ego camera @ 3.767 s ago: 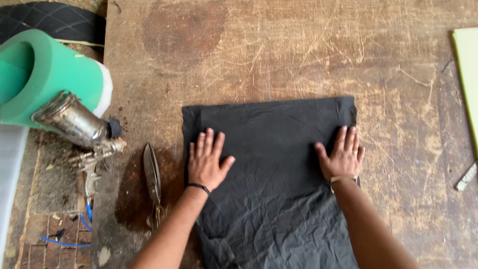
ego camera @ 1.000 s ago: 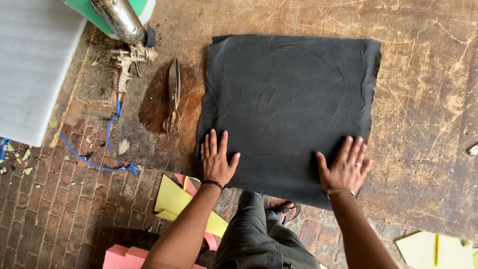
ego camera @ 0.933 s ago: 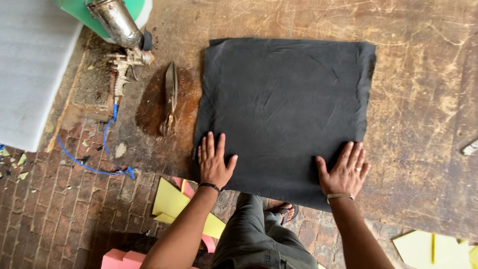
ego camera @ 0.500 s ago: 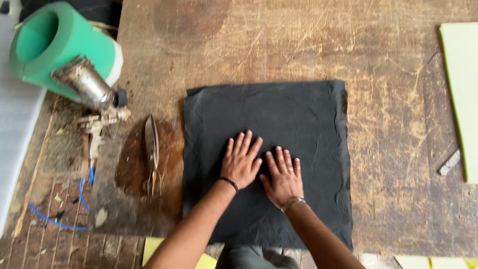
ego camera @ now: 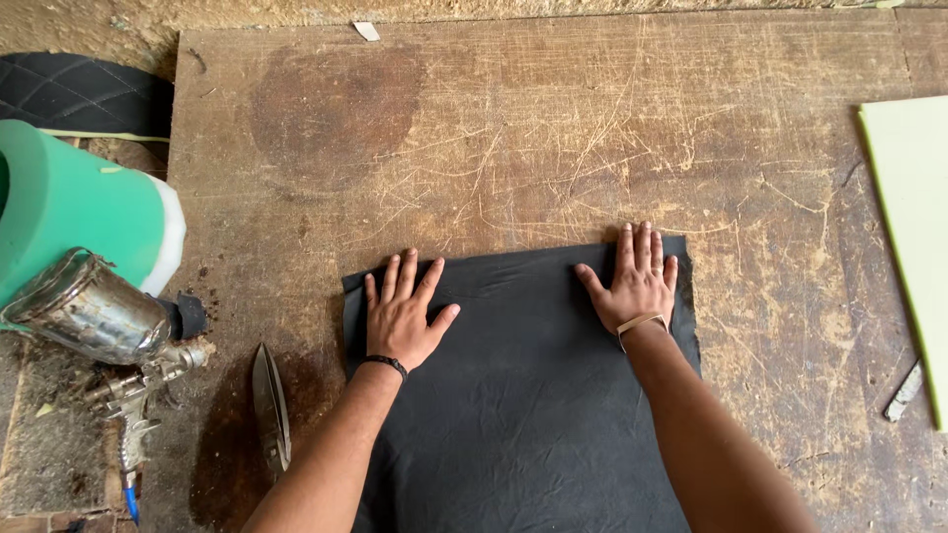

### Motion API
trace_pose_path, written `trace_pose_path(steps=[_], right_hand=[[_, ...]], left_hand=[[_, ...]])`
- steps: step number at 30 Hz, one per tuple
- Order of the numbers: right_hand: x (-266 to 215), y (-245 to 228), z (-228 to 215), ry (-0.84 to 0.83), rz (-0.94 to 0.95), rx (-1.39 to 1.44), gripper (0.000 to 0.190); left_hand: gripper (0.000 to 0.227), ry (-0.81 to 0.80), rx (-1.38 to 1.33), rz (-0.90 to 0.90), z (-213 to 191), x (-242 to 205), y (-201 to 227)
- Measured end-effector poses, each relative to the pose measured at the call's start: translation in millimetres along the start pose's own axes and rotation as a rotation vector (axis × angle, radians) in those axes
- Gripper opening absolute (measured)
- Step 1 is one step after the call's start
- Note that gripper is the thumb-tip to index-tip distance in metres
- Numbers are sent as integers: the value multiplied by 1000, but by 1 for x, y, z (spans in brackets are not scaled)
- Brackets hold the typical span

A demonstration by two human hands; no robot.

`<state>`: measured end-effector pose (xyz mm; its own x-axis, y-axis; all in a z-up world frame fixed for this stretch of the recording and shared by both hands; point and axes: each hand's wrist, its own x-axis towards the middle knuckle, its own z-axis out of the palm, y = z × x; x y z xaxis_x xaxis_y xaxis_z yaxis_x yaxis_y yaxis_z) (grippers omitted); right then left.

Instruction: The person applies adhesive to yellow foam sheets using a spray gun, then places black fabric over the foam and trims the excess with shears. The finished covered pieces are stacked on a nearby surface.

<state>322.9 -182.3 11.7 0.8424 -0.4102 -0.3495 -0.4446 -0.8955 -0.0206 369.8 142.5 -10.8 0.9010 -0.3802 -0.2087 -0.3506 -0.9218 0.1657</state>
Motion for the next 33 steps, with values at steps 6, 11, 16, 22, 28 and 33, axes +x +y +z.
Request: trace_pose_path(steps=[6,11,16,22,28,33], right_hand=[[-7,13,15,75,127,135,110],[-91,50,58,208,101,157,100],[-261,111,122,263,20,158,96],[-315,143,155,335,-37,239,97],[-309,148,163,326,-73,238,98],[-314,149,166,287,-91,260,101]], left_hand=[[78,-18,13,-18,7,4,0],[76,-78,26,-46,-7,9,3],[72,-103,12,-96,-5,1,11],[73,194,8,-187,30,-92,83],[76,60,-59,-170,53,-308,149],[78,119,-43,-239,60,-375,113]])
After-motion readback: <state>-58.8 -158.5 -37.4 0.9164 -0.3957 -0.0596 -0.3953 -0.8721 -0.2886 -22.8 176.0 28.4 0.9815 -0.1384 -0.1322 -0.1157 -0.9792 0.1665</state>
